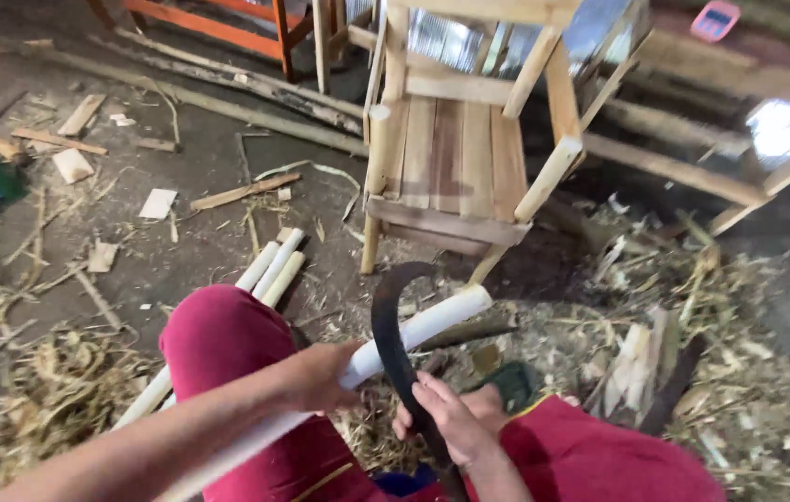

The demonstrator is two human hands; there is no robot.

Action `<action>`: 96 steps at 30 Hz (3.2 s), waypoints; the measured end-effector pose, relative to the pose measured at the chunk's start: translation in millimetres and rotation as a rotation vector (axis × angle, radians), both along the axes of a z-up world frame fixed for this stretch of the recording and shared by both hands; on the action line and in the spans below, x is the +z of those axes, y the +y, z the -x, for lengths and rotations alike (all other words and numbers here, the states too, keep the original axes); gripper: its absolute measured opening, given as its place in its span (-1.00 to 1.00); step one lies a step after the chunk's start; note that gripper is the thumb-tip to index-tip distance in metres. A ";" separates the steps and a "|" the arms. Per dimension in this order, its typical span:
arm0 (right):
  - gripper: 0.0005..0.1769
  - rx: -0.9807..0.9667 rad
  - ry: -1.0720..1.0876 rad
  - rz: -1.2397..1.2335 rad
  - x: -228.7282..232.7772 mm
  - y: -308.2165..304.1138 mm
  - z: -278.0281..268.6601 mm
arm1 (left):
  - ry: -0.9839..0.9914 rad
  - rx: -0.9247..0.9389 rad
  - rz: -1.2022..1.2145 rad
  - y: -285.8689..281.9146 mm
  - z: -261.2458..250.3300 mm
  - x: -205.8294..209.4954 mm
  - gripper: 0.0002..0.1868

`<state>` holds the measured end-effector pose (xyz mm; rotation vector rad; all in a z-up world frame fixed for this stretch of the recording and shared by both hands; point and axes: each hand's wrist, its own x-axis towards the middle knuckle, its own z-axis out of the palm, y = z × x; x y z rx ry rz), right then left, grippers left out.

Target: Shaving and tapering the ends of wooden sticks using a hand-held curved knife to prepare them for assembly.

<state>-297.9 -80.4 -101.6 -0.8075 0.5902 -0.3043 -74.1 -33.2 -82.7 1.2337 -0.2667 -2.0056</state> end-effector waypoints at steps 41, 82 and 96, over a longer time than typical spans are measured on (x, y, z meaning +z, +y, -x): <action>-0.64 -0.008 -0.099 -0.344 -50.1 -65.7 -43.0 | -1.578 -0.920 0.504 -84.1 -118.9 -11.2 -0.94; -0.72 -0.162 0.016 -0.081 -17.8 -72.0 -28.4 | -1.801 -0.766 0.588 -58.4 -119.7 -16.4 -0.71; -0.50 -0.154 0.055 0.010 9.1 -73.9 -23.0 | -1.604 -0.970 0.408 -59.8 -122.9 -28.4 -0.69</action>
